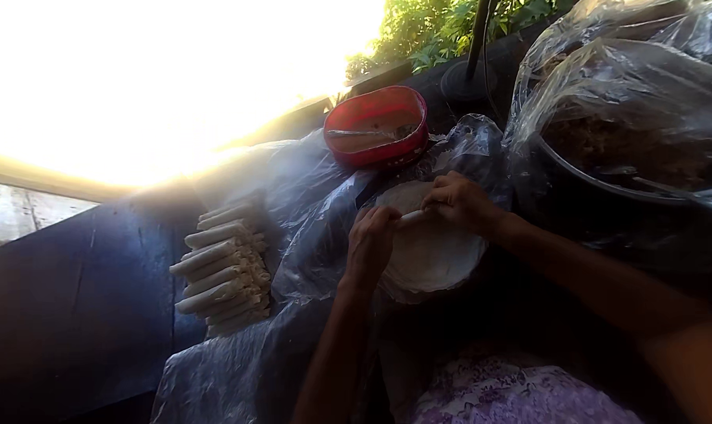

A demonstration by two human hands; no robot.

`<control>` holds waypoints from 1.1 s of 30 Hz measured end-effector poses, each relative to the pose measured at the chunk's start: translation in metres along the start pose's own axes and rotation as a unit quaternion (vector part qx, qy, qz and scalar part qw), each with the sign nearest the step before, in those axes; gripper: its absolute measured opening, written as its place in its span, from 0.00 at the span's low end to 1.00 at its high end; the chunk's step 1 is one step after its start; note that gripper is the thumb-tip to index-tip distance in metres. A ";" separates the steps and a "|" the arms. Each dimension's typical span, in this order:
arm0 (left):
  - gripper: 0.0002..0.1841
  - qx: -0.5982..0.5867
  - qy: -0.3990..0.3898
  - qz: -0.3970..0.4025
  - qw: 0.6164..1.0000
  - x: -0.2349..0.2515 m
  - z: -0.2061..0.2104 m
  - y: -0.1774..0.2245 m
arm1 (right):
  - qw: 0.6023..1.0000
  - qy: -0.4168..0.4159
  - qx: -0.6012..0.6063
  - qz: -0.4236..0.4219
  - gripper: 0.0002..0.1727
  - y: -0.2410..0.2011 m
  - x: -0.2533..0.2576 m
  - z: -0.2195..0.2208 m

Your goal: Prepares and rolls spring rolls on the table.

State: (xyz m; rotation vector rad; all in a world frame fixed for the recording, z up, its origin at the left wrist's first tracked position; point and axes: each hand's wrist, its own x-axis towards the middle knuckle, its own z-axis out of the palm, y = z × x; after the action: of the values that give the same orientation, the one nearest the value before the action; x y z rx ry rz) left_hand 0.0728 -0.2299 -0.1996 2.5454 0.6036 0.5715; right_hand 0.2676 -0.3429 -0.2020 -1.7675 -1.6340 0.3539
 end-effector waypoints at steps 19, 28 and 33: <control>0.09 0.115 -0.009 0.037 0.993 0.002 0.004 0.005 | 0.981 0.088 -0.136 -0.110 0.10 -0.001 -0.008 0.017; 0.07 0.101 0.024 0.031 0.994 0.016 0.007 -0.009 | 0.992 0.062 -0.092 -0.065 0.09 0.009 0.014 0.011; 0.07 0.090 0.045 0.026 0.995 0.016 0.013 -0.014 | 0.992 0.060 -0.099 -0.060 0.09 0.011 0.014 0.013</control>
State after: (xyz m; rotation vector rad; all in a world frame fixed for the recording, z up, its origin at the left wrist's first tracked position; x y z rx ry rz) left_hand 0.0877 -0.2157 -0.2128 2.7224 0.6478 0.6821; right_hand 0.2704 -0.3251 -0.2150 -1.7862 -1.7273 0.0307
